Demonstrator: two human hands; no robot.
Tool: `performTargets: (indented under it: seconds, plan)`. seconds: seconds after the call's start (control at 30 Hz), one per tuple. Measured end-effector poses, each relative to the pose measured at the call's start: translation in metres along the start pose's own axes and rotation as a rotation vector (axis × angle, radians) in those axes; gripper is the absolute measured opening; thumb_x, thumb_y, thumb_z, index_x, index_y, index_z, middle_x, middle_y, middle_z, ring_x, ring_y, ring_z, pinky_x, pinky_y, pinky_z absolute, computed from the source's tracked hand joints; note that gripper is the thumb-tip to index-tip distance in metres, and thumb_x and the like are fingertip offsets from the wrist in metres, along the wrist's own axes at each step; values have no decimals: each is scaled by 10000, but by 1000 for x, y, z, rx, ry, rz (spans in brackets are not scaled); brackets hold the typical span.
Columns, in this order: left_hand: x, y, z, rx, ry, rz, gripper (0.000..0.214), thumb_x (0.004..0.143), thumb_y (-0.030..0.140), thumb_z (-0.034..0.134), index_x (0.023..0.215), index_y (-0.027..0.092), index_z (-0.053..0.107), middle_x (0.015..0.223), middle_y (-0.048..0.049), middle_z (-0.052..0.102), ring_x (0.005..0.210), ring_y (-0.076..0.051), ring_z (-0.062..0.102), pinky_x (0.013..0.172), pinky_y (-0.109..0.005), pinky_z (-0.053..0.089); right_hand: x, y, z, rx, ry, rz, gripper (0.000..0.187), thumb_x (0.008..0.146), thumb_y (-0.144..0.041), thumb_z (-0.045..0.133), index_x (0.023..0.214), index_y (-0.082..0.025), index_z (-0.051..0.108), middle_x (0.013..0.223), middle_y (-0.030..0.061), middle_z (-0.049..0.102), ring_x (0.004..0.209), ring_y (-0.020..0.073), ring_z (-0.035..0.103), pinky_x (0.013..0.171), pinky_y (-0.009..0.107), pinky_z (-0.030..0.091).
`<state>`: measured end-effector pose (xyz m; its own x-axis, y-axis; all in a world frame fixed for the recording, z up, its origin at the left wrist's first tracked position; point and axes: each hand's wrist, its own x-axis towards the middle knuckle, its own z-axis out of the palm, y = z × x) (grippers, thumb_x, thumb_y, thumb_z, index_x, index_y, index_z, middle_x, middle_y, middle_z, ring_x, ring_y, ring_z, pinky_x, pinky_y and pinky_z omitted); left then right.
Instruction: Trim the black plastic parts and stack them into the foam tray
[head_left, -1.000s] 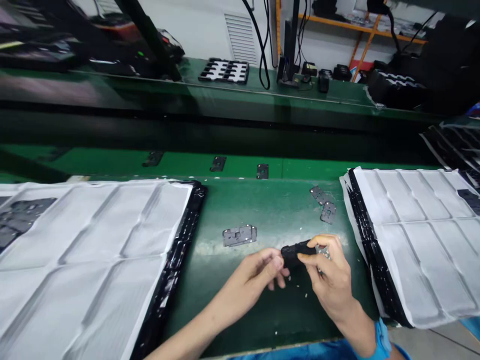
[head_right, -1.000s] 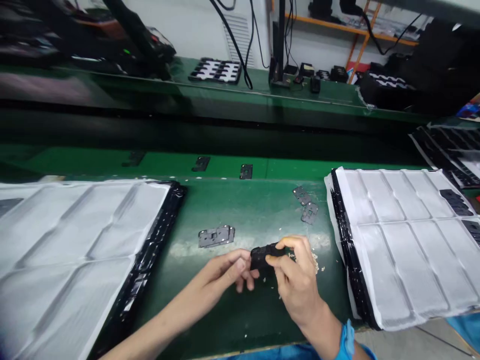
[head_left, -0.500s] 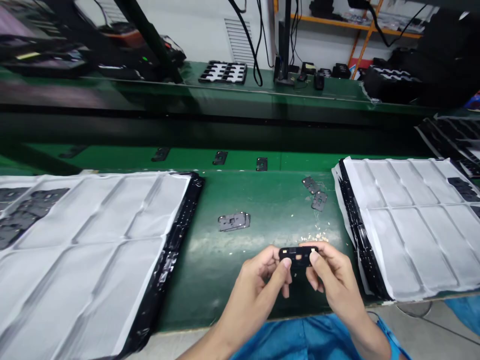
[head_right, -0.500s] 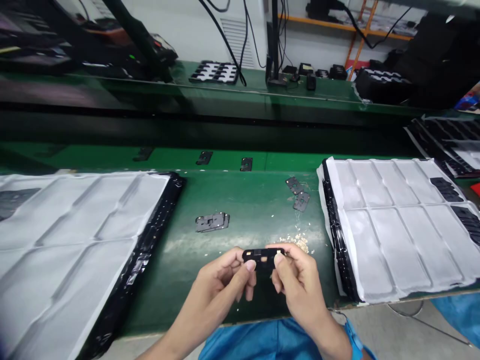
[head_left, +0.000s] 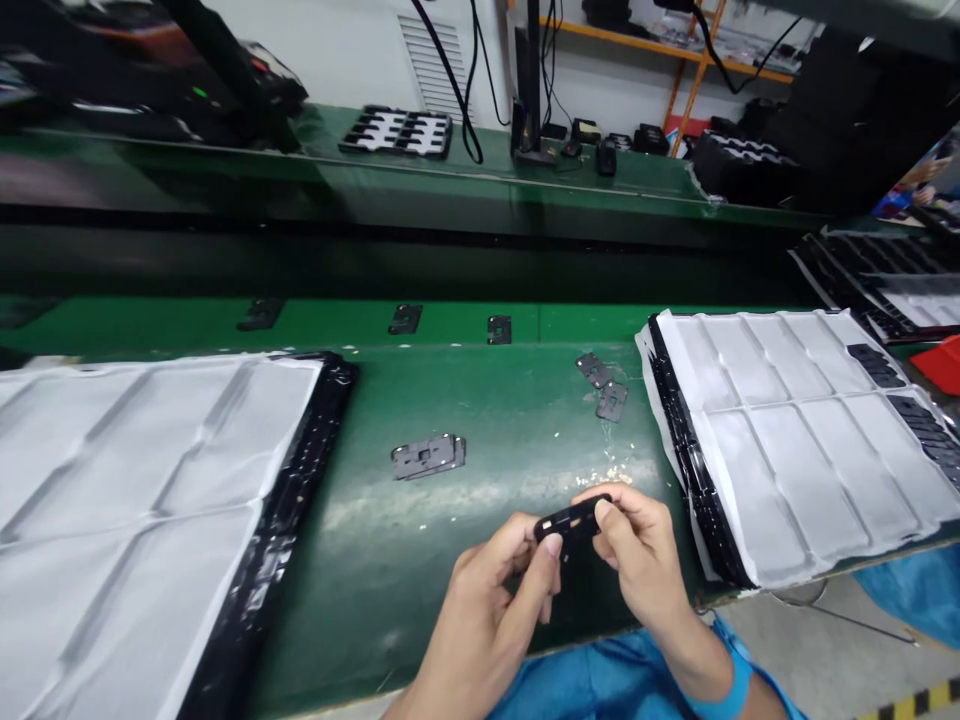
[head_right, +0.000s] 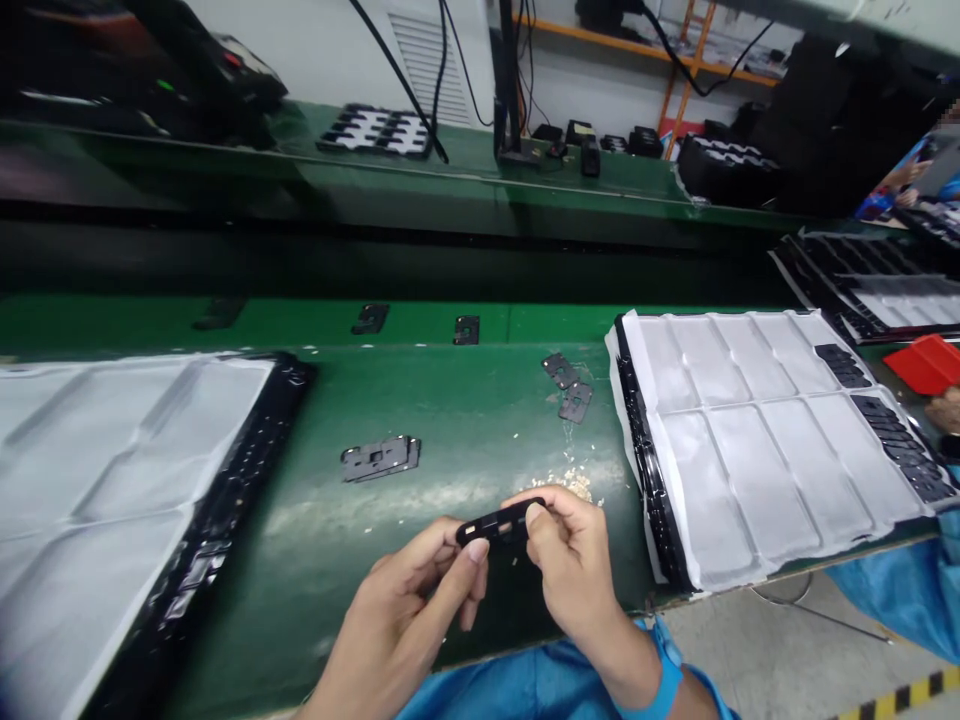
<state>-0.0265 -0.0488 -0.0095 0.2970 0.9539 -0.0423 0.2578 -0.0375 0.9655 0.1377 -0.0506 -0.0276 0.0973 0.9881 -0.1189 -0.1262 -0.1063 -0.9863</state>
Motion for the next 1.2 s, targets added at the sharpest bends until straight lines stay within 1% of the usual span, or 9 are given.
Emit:
performTargets:
  seconds: [0.17, 0.27, 0.33, 0.43, 0.53, 0.77, 1.07, 1.13, 1.2]
  plan:
    - [3, -9, -2, -14, 15, 34, 319, 1061, 336, 522, 769, 218, 574, 569, 61, 568, 477, -103, 571, 512, -196, 436, -1, 3, 1, -33, 49, -35, 216, 905, -258, 625, 928, -163, 818, 603, -52, 428, 548, 101, 353, 509, 223, 296]
    - [3, -10, -3, -33, 6, 21, 330, 1064, 351, 516, 764, 220, 560, 571, 62, 560, 464, -102, 560, 491, -196, 424, -1, 3, -2, -8, -11, -22, 257, 935, -281, 617, 1037, -162, 821, 594, -54, 434, 535, 103, 360, 512, 229, 303]
    - [4, -9, -4, -32, -2, 6, 336, 1066, 358, 512, 762, 220, 555, 584, 59, 563, 468, -102, 561, 489, -197, 425, 0, 3, -2, 14, -47, -14, 285, 967, -316, 604, 1063, -153, 816, 577, -60, 424, 515, 99, 344, 500, 229, 289]
    - [4, -9, -4, -11, 0, 9, 341, 1069, 354, 505, 760, 221, 560, 576, 59, 562, 474, -102, 562, 496, -193, 427, 4, 2, -1, 24, -29, 1, 328, 990, -384, 602, 992, -134, 814, 548, -71, 390, 493, 92, 301, 476, 227, 260]
    - [3, -12, -3, 22, 20, 40, 343, 1069, 352, 508, 756, 223, 565, 573, 57, 555, 479, -107, 557, 499, -197, 426, 7, 2, 2, 25, -1, 15, 352, 974, -427, 626, 937, -129, 811, 535, -76, 369, 492, 90, 279, 474, 227, 253]
    - [1, -21, -4, 42, 51, 71, 340, 1061, 369, 526, 756, 228, 576, 600, 44, 567, 499, -121, 547, 500, -215, 411, 9, 3, 6, 36, -2, 22, 313, 963, -388, 623, 879, -146, 803, 522, -77, 367, 483, 85, 269, 468, 225, 239]
    - [1, -26, -5, -61, -3, 0, 363, 1074, 400, 503, 759, 225, 543, 587, 57, 523, 479, -109, 518, 494, -205, 397, 10, 1, 13, 60, 13, 51, 370, 926, -477, 651, 856, -138, 781, 522, -79, 372, 427, 64, 259, 414, 199, 192]
    - [1, -25, -5, -88, -16, -16, 373, 1073, 417, 501, 758, 222, 544, 588, 53, 534, 480, -109, 522, 494, -203, 401, 8, 2, 13, 52, 21, 51, 347, 923, -453, 646, 872, -138, 783, 525, -77, 382, 429, 66, 265, 417, 200, 202]
    - [2, -21, -6, -113, -7, -36, 380, 1065, 432, 511, 752, 219, 547, 589, 50, 541, 483, -111, 523, 500, -205, 405, 7, 3, 12, 37, 17, 47, 283, 910, -385, 649, 903, -139, 789, 535, -74, 404, 451, 72, 283, 439, 203, 237]
